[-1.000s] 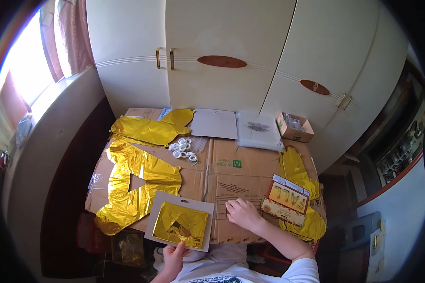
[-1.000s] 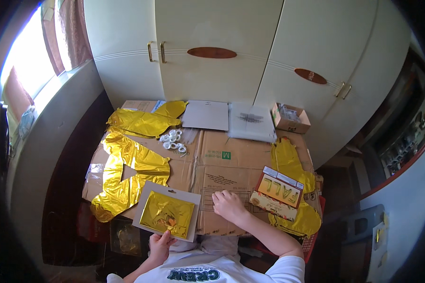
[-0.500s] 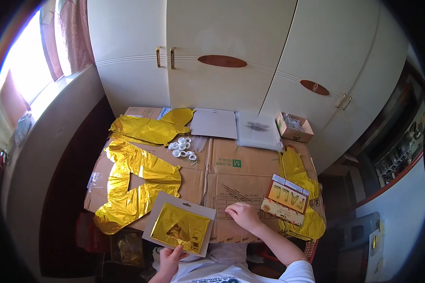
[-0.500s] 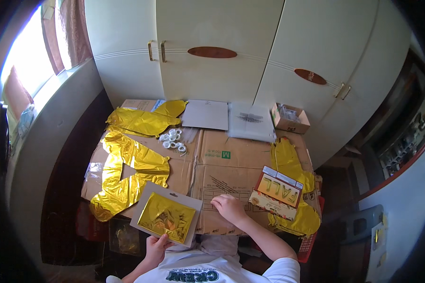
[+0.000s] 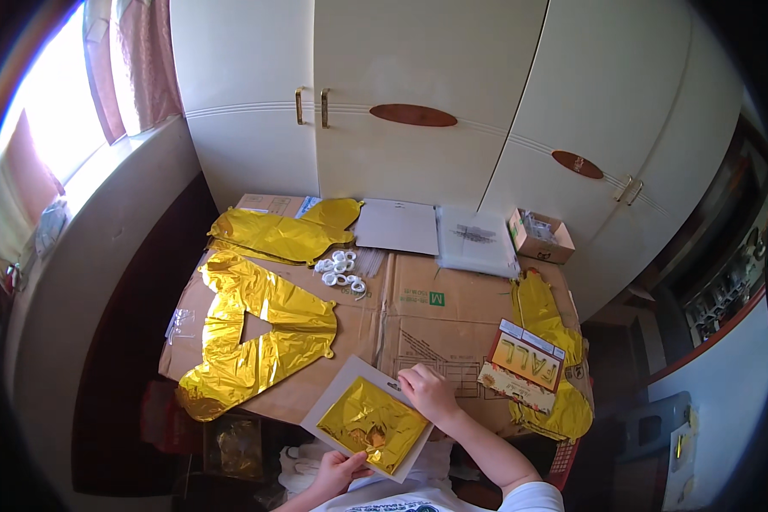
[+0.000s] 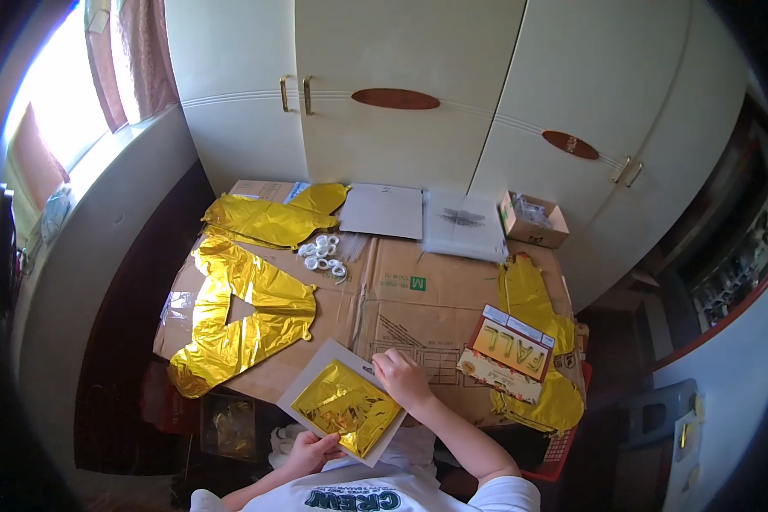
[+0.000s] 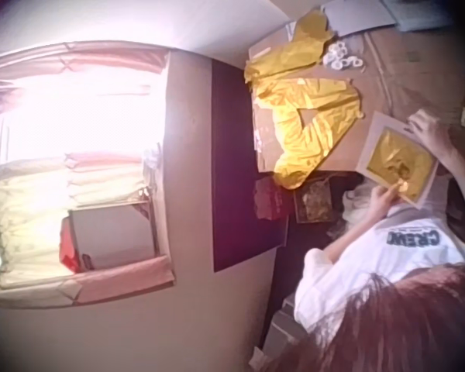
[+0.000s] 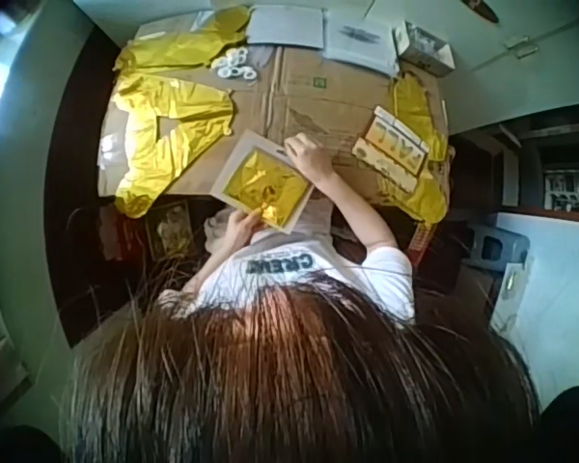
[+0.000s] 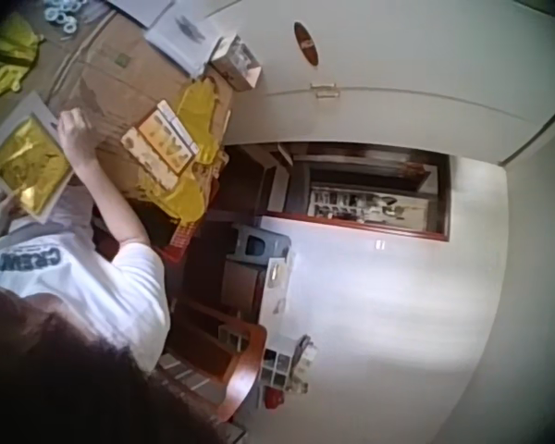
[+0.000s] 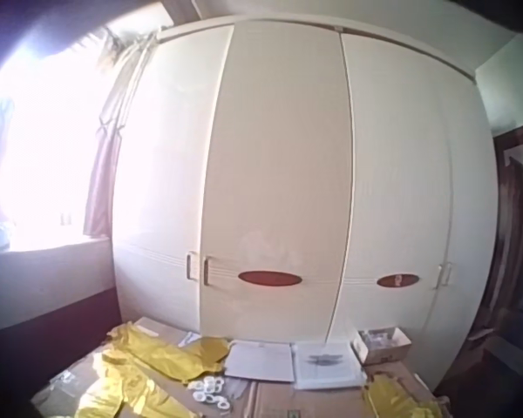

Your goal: Folding gold foil balloons and placing them into yellow envelopes with instruction sheets.

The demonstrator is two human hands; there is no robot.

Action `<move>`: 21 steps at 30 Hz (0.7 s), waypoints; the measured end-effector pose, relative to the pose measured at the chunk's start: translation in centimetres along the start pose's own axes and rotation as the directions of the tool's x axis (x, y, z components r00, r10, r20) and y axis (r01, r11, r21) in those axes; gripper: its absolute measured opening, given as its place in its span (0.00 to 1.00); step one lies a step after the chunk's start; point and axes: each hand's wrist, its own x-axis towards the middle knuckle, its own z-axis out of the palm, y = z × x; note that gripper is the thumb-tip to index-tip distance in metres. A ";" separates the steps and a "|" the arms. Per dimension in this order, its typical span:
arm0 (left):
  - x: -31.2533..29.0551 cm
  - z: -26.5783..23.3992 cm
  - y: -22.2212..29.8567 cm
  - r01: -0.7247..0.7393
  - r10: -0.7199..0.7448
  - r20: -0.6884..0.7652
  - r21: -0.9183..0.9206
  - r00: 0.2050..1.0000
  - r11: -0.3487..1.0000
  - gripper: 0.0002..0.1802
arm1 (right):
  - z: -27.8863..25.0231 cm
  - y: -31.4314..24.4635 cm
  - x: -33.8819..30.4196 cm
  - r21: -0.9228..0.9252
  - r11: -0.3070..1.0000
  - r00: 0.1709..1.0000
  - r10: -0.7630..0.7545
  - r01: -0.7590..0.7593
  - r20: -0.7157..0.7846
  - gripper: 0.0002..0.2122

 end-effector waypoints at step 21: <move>1.0 2.1 1.6 -0.024 0.025 -0.035 0.014 0.999 1.000 0.14 | -2.5 -4.7 -0.5 -0.079 0.958 0.955 -0.262 0.274 0.136 0.02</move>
